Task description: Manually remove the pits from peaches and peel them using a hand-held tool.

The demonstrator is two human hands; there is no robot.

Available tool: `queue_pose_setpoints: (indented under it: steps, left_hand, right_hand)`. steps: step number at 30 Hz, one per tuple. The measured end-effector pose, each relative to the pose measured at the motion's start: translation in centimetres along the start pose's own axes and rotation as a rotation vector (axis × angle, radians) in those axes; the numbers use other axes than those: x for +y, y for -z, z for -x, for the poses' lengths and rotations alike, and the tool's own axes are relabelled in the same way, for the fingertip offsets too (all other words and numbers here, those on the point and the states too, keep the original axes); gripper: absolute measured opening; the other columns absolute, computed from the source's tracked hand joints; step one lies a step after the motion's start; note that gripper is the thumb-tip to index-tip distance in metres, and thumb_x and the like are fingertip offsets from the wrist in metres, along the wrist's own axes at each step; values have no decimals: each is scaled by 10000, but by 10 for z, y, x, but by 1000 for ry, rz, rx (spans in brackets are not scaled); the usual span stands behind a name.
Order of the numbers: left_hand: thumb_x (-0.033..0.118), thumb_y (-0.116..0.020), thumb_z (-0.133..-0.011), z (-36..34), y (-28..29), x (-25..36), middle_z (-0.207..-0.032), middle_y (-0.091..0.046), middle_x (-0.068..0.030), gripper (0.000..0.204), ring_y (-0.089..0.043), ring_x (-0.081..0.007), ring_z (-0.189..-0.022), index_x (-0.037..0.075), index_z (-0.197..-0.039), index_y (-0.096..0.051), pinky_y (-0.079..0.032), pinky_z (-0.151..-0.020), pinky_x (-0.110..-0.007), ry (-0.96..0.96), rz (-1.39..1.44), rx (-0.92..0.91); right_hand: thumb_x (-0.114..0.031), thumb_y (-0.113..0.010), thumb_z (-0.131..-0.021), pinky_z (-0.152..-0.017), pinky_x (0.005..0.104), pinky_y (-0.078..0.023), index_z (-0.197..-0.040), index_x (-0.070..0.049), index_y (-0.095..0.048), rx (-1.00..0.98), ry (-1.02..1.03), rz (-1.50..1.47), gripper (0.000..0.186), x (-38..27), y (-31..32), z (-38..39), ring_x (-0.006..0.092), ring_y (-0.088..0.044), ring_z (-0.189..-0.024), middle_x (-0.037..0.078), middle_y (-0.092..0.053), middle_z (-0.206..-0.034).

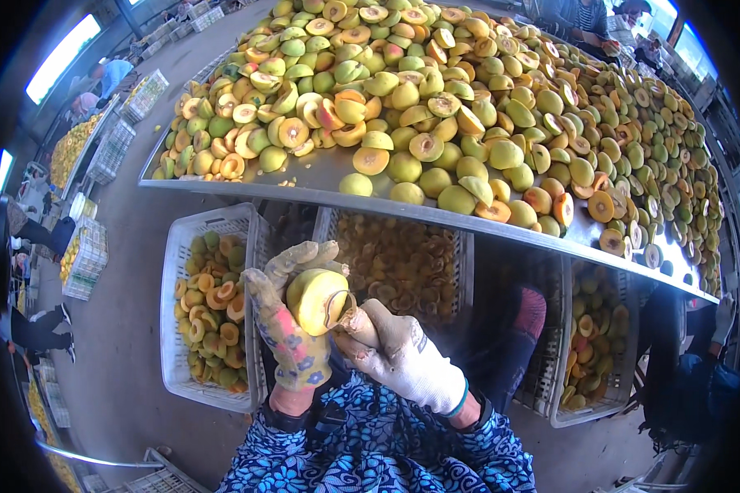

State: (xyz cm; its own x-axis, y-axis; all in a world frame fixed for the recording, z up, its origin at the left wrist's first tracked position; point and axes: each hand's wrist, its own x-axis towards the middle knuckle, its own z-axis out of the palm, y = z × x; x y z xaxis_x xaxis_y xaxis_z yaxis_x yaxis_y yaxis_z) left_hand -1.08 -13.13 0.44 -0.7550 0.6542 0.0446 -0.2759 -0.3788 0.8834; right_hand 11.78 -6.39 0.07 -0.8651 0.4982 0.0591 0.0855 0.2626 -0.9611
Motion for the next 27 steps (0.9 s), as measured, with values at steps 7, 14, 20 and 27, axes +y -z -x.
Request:
queue_pose_setpoints:
  steps: [7, 14, 20, 27]
  left_hand:
    - [506, -242, -1054, 2, 7, 0, -1131, -680, -155, 655, -655, -225, -1006, -19, -1117, -628, -515, -891, -320, -100, -179, -49]
    - [389, -367, -1058, -3, 14, -6, -1133, -657, -132, 425, -652, -239, -1027, 39, -1238, -527, -538, -916, -356, 155, 254, -44]
    - [376, -359, -1052, -1, 18, -9, -1139, -641, -145, 428, -647, -260, -1019, 34, -1254, -520, -552, -890, -376, 98, 67, -81]
    - [234, -398, -976, -2, 13, -11, -1035, -601, -146, 231, -606, -261, -984, 36, -1018, -508, -512, -905, -378, -156, 51, -183]
  right_hand:
    - [-231, -651, -926, -596, 352, -489, -976, -37, -523, 8, -4, -60, 237, 5, -5, 4, 293, -668, -661, 144, -627, -734]
    - [-228, -646, -927, -598, 345, -485, -997, -28, -542, 38, 1, -122, 236, 2, -9, 10, 265, -650, -645, 141, -623, -745]
    - [-215, -634, -936, -584, 370, -471, -1005, -13, -539, 11, -78, -169, 234, -2, -20, 6, 273, -618, -630, 180, -607, -740]
    - [-239, -612, -948, -611, 358, -474, -1077, 6, -550, 13, -164, -293, 284, 0, -25, 10, 218, -600, -651, 131, -596, -742]
